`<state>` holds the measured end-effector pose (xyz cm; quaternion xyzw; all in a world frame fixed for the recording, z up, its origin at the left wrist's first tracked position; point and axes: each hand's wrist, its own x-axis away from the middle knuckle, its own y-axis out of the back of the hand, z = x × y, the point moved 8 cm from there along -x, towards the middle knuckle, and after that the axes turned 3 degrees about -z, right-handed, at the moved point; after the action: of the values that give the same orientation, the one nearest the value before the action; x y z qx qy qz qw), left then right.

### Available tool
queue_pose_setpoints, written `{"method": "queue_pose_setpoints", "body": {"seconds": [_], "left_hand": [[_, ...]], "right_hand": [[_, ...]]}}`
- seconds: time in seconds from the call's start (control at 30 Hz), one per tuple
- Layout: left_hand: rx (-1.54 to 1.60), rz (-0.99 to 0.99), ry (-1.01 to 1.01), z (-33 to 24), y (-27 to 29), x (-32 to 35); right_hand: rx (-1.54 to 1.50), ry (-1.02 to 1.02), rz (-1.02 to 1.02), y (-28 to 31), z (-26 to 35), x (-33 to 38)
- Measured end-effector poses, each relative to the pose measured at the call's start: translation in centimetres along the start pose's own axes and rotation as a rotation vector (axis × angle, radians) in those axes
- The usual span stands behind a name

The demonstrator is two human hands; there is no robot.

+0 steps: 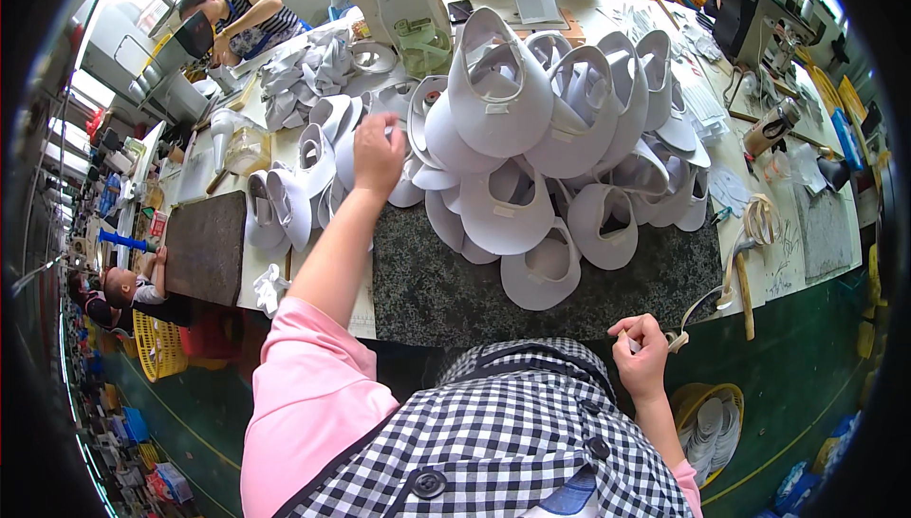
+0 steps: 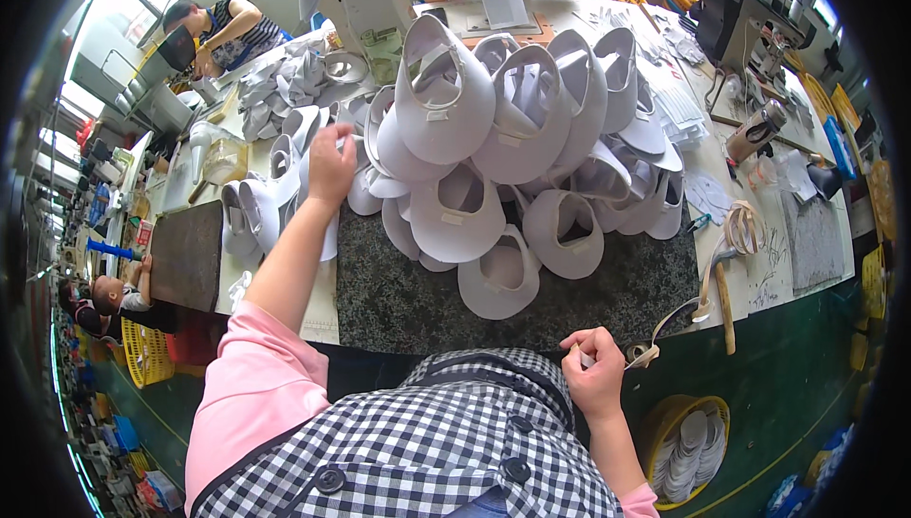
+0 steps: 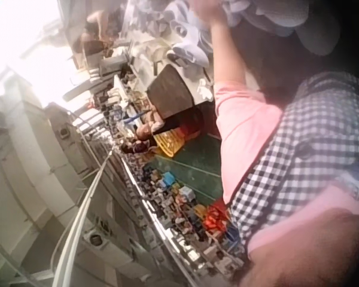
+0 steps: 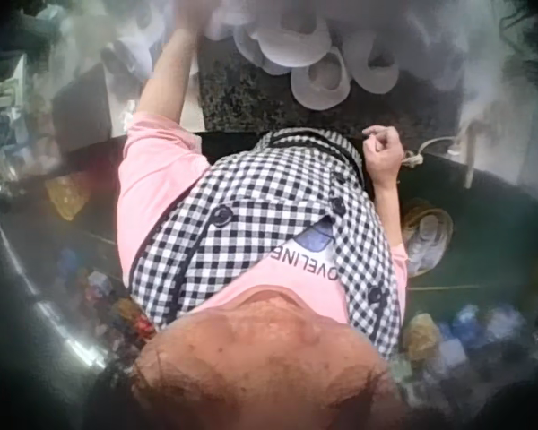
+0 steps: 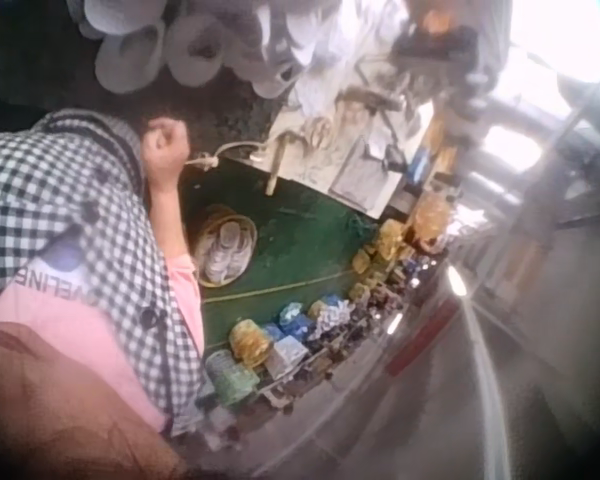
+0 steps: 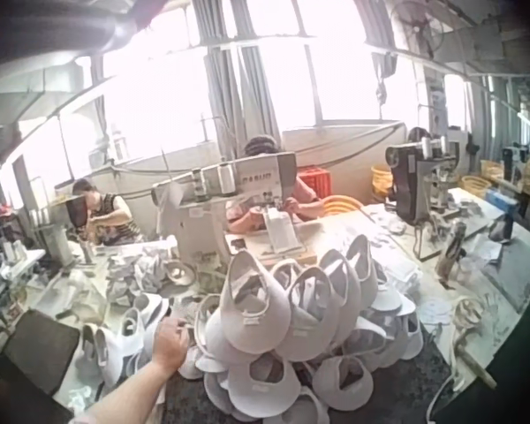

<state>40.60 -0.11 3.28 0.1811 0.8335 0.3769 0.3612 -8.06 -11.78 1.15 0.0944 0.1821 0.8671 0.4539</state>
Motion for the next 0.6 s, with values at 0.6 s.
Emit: {"method": "queue_pose_setpoints", "body": {"seconds": [0.6], "left_hand": [[-0.072, -0.189, -0.113, -1.2, 13.3, 1.5]], "right_hand": [[-0.547, -0.324, 0.098, -3.1, -1.6, -0.4]]}}
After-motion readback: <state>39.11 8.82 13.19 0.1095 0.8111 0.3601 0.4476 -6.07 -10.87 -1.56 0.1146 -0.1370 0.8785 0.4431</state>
